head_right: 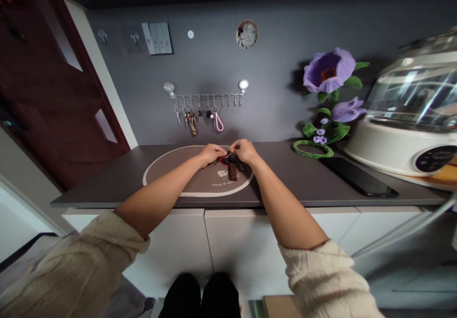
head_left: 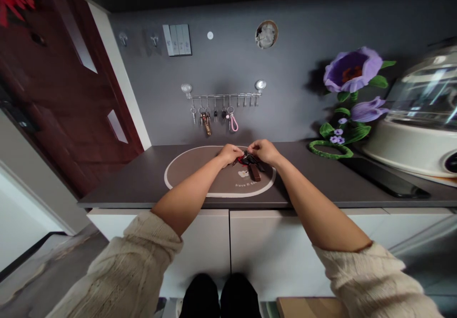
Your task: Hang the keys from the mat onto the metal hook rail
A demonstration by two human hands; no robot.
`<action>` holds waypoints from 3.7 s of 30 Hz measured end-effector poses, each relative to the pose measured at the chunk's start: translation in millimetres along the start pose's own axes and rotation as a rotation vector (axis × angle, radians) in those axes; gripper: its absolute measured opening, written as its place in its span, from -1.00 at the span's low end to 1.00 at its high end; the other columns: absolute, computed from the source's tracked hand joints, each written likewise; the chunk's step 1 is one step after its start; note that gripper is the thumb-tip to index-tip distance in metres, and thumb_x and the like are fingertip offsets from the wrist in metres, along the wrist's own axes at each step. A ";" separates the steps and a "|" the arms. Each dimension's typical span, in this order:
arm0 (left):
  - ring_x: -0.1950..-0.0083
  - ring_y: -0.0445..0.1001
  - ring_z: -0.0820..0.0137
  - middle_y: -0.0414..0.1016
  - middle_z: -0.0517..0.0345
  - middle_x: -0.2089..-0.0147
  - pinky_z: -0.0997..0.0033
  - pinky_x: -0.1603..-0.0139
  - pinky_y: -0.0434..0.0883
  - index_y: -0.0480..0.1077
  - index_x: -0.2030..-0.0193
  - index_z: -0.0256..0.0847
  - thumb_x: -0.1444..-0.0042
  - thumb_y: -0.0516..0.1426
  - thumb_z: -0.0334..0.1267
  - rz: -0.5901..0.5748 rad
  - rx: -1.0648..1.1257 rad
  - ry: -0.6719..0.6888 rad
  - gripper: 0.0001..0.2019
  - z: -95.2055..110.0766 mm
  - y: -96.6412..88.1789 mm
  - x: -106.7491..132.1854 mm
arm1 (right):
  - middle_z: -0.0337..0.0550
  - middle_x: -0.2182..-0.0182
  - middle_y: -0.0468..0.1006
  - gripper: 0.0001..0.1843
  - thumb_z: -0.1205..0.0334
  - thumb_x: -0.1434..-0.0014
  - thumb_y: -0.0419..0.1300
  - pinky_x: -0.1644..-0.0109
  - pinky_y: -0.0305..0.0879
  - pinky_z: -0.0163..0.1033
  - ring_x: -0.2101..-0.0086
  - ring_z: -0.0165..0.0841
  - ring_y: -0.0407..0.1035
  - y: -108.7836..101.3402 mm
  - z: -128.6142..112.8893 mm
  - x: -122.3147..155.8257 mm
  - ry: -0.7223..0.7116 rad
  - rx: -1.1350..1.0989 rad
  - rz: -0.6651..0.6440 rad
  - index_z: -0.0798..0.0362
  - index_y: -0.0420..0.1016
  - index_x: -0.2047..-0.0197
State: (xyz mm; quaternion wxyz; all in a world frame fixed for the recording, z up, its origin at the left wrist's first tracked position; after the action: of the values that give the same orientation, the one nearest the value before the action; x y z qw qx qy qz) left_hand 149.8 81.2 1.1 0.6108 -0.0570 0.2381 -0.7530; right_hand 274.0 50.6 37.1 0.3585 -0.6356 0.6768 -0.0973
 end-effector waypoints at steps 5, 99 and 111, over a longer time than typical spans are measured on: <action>0.60 0.22 0.60 0.38 0.19 0.61 0.52 0.46 0.23 0.43 0.50 -0.36 0.12 0.12 -0.42 0.041 0.133 -0.012 -0.93 -0.1 -6.0 -0.4 | -0.27 0.67 0.38 -0.91 0.36 0.16 0.12 0.49 0.06 -0.39 0.62 -0.54 0.15 0.9 -2.0 0.6 -0.013 0.054 -0.006 0.12 0.46 0.55; 0.26 0.42 0.45 0.42 -0.07 0.13 0.28 0.07 0.30 0.33 0.17 -0.28 0.08 0.15 -0.38 -0.064 0.865 -0.009 -0.73 20.8 -30.3 -1.0 | -0.23 0.47 0.42 -0.82 0.28 0.15 0.21 0.27 0.21 -0.29 0.45 -0.49 0.27 -27.7 -77.8 -69.0 -0.245 -0.444 0.044 0.11 0.37 0.39; 0.37 0.41 0.53 0.45 -0.02 0.23 0.55 0.40 0.31 0.36 0.30 -0.30 0.05 0.13 -0.29 0.141 0.729 -0.038 -0.84 10.5 -45.1 -6.2 | -0.28 0.57 0.41 -0.90 0.43 0.18 0.15 0.24 0.22 -0.27 0.49 -0.49 0.27 -52.1 -94.9 -115.2 -0.295 -0.303 0.201 0.10 0.35 0.49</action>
State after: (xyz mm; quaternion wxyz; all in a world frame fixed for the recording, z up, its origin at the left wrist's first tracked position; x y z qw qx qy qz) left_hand 115.0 90.4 30.8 0.6458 0.1670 -0.0538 -0.7431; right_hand 249.8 118.0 178.1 0.3619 -0.6191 0.6837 0.1355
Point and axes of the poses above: each hand's wrist, its own x-axis away from the middle knuckle, its own y-axis out of the palm, z = x × y, the point moved 8 cm from there along -x, towards the middle knuckle
